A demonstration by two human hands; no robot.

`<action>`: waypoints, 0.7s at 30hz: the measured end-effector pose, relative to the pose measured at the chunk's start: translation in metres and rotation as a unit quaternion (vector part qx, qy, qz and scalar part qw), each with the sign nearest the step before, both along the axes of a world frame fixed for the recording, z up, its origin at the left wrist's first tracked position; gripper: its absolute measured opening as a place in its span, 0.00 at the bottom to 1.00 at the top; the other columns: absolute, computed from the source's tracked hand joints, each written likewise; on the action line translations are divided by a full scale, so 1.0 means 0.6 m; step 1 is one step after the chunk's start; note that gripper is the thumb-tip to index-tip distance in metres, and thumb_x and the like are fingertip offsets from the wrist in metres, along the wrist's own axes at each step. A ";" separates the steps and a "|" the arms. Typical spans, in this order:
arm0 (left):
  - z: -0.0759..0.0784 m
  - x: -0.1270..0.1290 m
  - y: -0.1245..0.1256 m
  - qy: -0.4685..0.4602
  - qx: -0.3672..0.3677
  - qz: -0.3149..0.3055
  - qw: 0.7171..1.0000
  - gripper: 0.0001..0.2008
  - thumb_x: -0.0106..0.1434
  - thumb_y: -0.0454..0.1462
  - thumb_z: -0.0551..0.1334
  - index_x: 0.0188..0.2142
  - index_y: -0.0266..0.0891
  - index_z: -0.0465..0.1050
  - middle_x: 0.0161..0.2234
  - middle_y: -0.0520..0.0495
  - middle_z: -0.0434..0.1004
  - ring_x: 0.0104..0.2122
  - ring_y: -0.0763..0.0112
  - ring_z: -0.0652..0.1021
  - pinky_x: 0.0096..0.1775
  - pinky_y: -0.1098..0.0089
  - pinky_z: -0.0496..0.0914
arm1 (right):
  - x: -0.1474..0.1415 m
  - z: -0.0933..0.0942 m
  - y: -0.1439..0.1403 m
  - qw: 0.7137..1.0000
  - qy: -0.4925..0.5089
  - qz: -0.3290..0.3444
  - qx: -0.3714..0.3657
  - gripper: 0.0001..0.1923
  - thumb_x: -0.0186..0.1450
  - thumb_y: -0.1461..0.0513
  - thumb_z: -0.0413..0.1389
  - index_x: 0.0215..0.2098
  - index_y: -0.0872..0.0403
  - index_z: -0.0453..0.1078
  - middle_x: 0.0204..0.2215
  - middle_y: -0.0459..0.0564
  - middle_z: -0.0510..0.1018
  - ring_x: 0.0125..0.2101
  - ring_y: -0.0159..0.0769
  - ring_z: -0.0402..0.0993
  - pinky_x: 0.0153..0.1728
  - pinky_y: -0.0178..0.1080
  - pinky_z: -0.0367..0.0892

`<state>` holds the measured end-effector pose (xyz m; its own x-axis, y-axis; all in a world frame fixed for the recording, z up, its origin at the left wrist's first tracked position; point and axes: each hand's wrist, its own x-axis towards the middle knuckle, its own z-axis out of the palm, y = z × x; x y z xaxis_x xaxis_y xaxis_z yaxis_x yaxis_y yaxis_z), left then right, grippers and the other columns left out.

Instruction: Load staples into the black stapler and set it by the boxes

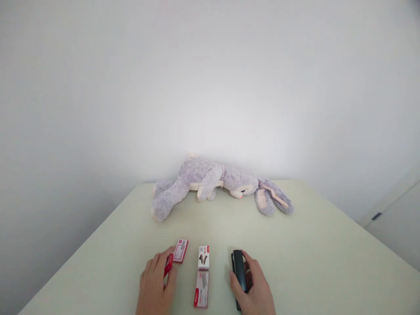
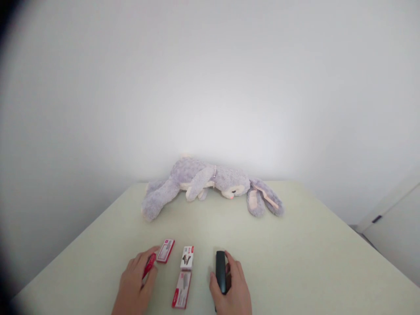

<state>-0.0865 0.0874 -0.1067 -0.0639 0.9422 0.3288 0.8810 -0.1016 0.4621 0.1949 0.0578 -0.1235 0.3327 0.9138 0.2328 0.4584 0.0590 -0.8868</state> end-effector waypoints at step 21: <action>-0.023 0.113 -0.051 0.123 0.024 -0.118 0.985 0.26 0.65 0.49 0.61 0.63 0.60 0.67 0.56 0.49 0.79 0.50 0.56 0.77 0.54 0.54 0.64 | 0.026 -0.025 -0.017 0.998 -0.063 0.012 0.015 0.19 0.64 0.49 0.57 0.48 0.50 0.71 0.39 0.51 0.76 0.31 0.39 0.74 0.34 0.41 0.72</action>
<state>-0.0185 0.0566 -0.1206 0.2422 0.9042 0.3517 0.9147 -0.3337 0.2280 0.2105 0.0475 -0.1383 0.2777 0.9127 0.2998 0.5647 0.0973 -0.8195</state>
